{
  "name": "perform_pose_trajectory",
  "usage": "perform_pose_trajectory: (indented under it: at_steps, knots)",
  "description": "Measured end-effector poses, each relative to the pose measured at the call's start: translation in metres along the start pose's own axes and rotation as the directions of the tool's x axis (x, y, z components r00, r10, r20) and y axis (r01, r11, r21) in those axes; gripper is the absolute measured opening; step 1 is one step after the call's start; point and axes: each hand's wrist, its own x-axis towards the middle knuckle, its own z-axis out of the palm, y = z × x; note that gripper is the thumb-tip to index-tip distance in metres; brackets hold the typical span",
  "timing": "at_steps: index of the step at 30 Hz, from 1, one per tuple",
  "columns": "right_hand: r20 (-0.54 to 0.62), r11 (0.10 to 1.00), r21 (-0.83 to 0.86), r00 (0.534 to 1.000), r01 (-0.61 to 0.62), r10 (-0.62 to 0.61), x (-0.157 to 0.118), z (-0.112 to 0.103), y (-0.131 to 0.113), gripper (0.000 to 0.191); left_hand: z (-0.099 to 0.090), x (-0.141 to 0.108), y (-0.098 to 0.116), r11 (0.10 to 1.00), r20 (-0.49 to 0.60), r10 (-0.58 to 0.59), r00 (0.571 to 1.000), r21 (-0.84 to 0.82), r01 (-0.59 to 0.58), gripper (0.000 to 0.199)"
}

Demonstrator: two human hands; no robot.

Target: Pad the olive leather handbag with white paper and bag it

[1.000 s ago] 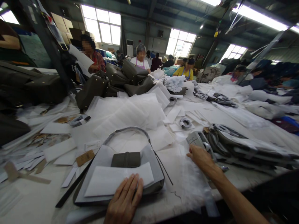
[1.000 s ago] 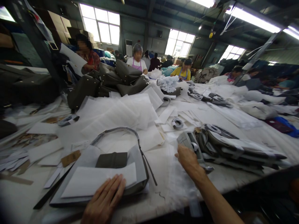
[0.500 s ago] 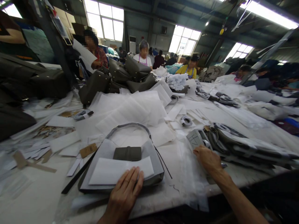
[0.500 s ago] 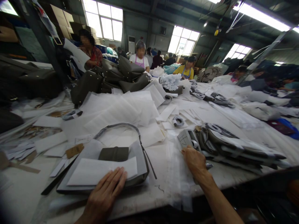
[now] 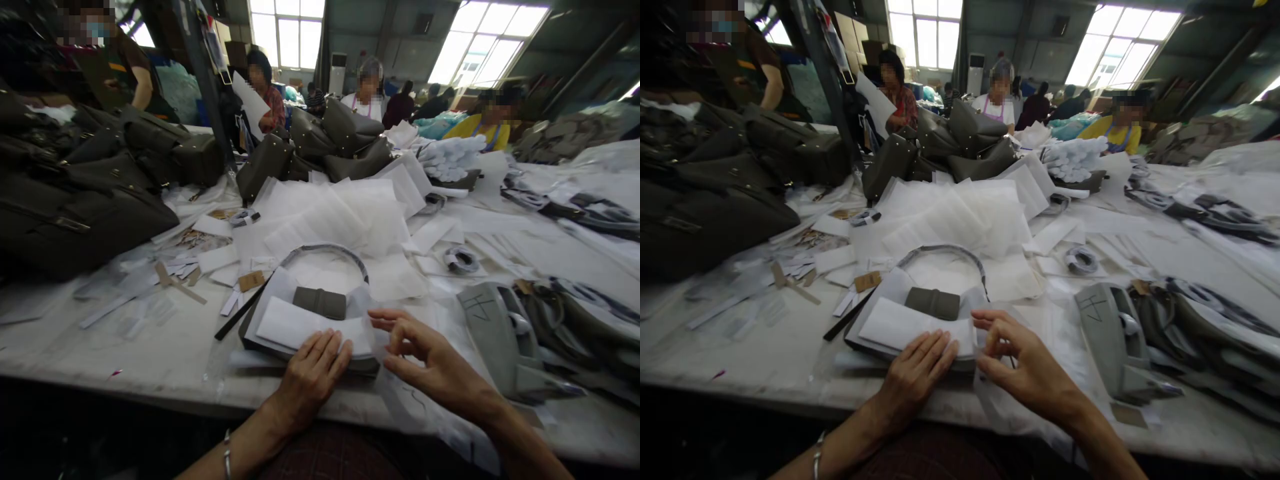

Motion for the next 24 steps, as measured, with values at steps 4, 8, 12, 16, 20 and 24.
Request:
perform_pose_trajectory:
  at_steps: [4,8,12,16,20,24]
  knots:
    - [-0.072,0.883,-0.405,0.955,0.236,-0.287,0.049,0.044,0.007,0.011,0.003,-0.004,0.001,1.000,0.023,0.016,1.000,0.001,-0.016,0.035]
    - [-0.161,0.739,-0.652,0.920,0.172,-0.357,0.085,0.046,0.033,0.029,0.004,-0.006,0.001,1.000,0.024,0.010,1.000,-0.007,-0.010,0.031]
    - [-0.192,0.762,-0.622,0.909,0.179,-0.371,0.088,0.030,0.041,0.035,0.001,-0.003,0.002,1.000,0.014,-0.002,1.000,0.003,0.002,0.033]
    - [-0.102,0.834,-0.509,0.946,0.215,-0.306,0.062,0.020,0.032,0.015,-0.002,0.000,0.002,1.000,-0.016,-0.015,1.000,-0.004,0.015,0.034]
    - [0.136,0.844,-0.479,0.970,0.241,-0.200,0.029,0.022,0.025,0.031,-0.001,0.002,0.002,1.000,-0.036,-0.018,0.999,-0.017,0.018,0.033]
    - [0.133,0.779,-0.573,0.967,0.254,-0.217,0.009,0.037,0.023,0.034,0.001,0.001,0.002,0.999,-0.080,-0.025,0.996,-0.022,0.023,0.035]
